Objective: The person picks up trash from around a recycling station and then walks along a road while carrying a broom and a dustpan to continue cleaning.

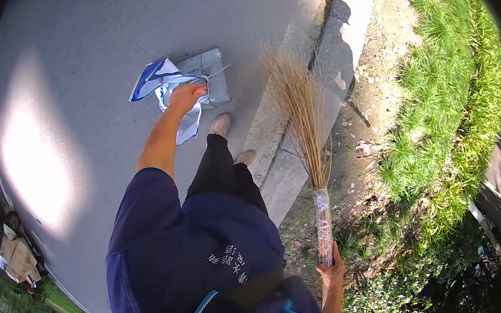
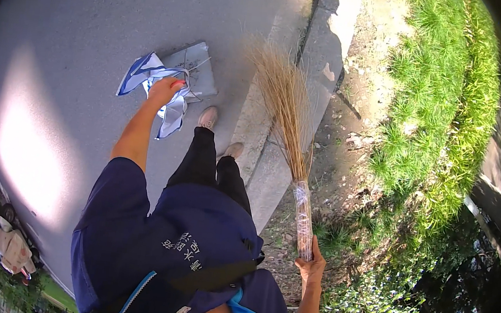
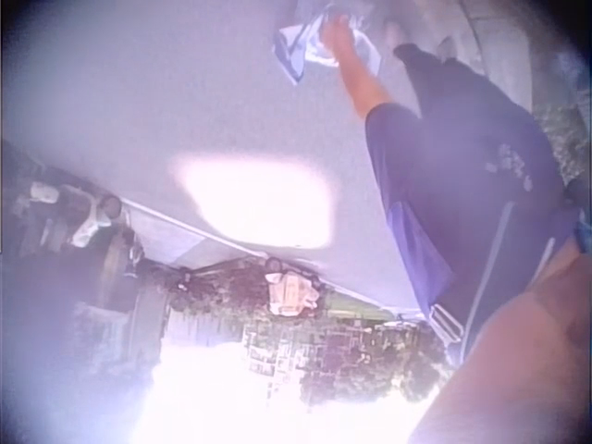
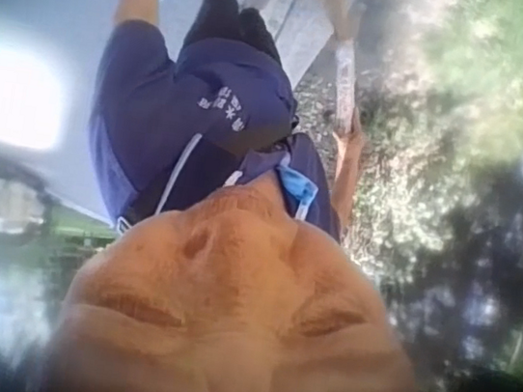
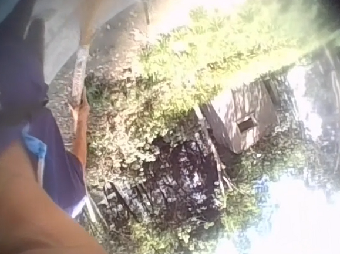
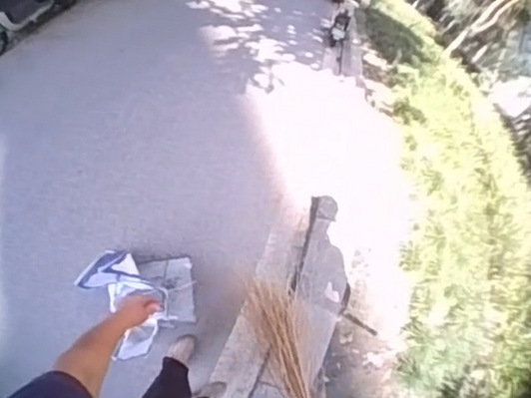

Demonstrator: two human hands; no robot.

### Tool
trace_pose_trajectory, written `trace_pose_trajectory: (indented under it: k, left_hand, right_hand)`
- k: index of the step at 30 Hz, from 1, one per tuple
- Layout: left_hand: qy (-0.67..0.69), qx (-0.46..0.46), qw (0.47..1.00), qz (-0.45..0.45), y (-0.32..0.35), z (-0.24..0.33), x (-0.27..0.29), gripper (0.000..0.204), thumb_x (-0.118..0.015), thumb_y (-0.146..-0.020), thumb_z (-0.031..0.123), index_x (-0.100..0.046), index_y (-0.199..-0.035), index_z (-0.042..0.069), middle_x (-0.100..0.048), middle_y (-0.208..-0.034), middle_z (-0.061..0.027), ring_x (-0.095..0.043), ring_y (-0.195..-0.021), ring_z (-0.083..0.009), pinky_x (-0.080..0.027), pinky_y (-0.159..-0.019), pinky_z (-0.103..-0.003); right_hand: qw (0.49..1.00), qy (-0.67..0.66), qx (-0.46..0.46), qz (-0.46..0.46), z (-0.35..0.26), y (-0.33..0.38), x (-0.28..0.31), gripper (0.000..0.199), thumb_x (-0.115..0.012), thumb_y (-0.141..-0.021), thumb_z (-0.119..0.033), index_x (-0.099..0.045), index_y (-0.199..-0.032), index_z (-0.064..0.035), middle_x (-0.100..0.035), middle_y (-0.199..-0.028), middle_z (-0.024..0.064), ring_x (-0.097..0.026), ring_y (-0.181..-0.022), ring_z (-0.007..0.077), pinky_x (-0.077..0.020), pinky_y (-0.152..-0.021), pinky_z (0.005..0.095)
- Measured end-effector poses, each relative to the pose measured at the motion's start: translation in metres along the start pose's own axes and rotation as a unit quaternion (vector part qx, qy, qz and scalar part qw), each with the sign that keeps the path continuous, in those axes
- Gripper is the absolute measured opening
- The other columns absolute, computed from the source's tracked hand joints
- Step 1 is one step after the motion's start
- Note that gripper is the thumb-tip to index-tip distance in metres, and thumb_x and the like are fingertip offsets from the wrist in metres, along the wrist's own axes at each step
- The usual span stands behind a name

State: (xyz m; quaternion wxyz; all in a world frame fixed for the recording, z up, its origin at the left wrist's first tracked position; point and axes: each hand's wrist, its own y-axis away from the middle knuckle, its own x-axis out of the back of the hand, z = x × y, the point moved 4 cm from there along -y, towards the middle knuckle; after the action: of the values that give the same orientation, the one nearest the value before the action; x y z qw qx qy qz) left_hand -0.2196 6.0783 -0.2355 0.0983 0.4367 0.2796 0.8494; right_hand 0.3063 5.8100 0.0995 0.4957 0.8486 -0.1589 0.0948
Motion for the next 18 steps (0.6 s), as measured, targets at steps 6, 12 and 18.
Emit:
trace_pose_trajectory:
  k: [6,12,18]
  left_hand:
    - [-0.014,0.023,1.0,-0.003,0.002,-0.004,-0.004,0.039,-0.051,-0.084,0.048,-0.062,-0.108,0.02,-0.062,-0.103,-0.0107,-0.056,-0.099,-0.0303,-0.044,-0.084,-0.039]
    - [-0.053,0.044,0.997,-0.025,-0.003,0.014,0.021,0.039,-0.047,-0.087,0.045,-0.06,-0.101,0.011,-0.062,-0.102,-0.0128,-0.057,-0.097,-0.0309,-0.044,-0.081,-0.041]
    - [-0.04,0.009,0.999,0.023,-0.054,0.021,0.083,0.039,-0.048,-0.088,0.043,-0.06,-0.098,0.008,-0.062,-0.098,-0.0167,-0.057,-0.094,-0.0354,-0.044,-0.077,-0.042]
  right_hand:
    - [0.992,-0.058,0.073,-0.08,0.005,-0.055,-0.049,0.07,-0.046,-0.072,0.02,-0.035,-0.136,-0.0052,-0.05,-0.114,0.0031,-0.043,-0.071,0.0098,-0.0371,-0.049,0.0227]
    - [0.992,0.056,0.011,-0.11,-0.018,-0.078,-0.06,0.067,-0.046,-0.069,0.019,-0.039,-0.133,-0.0004,-0.047,-0.123,0.0034,-0.045,-0.081,0.0119,-0.0368,-0.054,0.0232]
    - [0.978,-0.181,-0.086,-0.052,-0.062,-0.072,-0.009,0.071,-0.045,-0.063,0.027,-0.042,-0.13,0.0028,-0.046,-0.125,0.0075,-0.047,-0.079,0.0135,-0.0344,-0.048,0.0272]
